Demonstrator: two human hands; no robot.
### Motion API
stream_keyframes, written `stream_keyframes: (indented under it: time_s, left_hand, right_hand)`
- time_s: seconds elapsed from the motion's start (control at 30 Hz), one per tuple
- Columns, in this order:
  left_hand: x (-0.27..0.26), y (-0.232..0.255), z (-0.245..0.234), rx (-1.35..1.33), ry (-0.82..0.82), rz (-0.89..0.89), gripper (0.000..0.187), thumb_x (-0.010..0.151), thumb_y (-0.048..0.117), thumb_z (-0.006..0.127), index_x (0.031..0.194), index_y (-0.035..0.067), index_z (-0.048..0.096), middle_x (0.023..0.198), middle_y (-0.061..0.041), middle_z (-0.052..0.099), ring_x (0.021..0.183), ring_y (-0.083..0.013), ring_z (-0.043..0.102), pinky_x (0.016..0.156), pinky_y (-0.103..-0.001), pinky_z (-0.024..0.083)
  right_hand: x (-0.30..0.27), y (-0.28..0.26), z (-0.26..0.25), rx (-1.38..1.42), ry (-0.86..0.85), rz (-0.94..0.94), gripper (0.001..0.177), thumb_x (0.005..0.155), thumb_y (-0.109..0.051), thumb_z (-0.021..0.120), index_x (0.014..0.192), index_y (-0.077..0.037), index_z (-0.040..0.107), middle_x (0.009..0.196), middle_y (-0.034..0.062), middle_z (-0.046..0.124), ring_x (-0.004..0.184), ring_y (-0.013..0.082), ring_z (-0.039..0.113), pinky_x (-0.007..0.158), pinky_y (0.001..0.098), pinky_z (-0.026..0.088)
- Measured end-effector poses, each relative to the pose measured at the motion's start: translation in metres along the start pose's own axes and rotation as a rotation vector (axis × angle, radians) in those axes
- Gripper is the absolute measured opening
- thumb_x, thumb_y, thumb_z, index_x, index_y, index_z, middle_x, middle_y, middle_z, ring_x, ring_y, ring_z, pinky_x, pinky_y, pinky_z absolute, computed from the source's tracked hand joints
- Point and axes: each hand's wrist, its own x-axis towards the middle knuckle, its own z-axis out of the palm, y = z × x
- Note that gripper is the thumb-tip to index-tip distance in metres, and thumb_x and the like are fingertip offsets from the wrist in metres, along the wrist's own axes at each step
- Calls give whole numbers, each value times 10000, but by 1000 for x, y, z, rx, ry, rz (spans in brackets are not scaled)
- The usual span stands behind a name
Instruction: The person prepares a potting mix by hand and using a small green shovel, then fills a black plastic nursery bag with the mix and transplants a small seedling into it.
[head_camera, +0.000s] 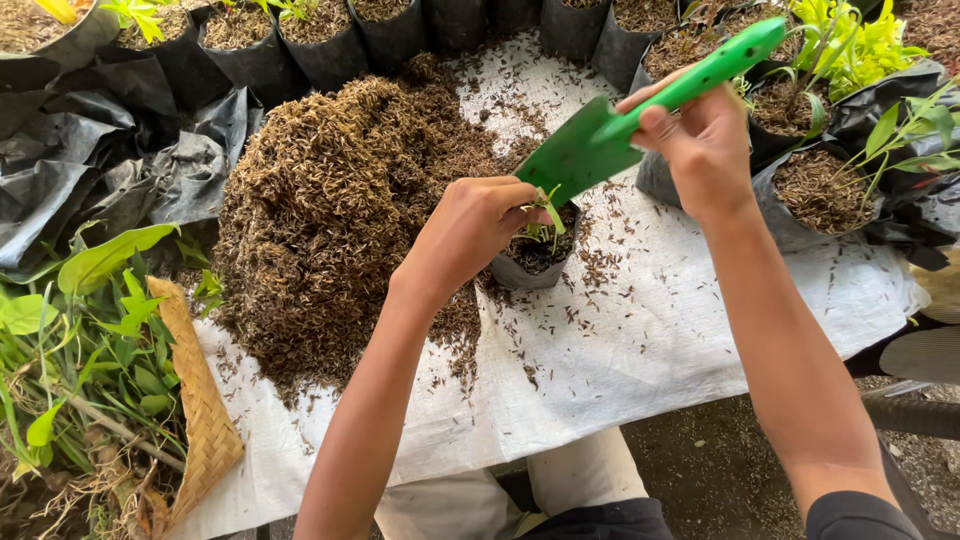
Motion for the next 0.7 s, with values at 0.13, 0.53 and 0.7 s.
stream_keyframes:
  time_s: [0.13,0.53,0.7]
  left_hand:
    - [2,-4,3,12,18,20,205,1010,202,836,917,38,753,850,-66,781,742,-223,745,657,-415,517]
    - [2,-5,-6,68,7,-31,239,1044,242,801,918,43,764,814,-41,747,686,-182,681,653,-376,513]
    - [1,-6,-2,103,41,-24,232,1060,264,780,1001,40,763,867,-58,759,702,-217,704,628,-408,521]
  right_hand:
    - [3,12,5,114,44,88,191,1111,-222,741,1208,-65,691,1245,85,780,1125,237,817,925,283,744]
    - [-38,-17,-1,-196,85,-231,137,1182,-28,725,1178,74,633,1185,235,752,1062,308,749,869,379,663]
    - [-60,-27,3,-181,111,-257,185,1174,19,714,1249,53,548,1194,271,711,1144,384,768,955,462,727]
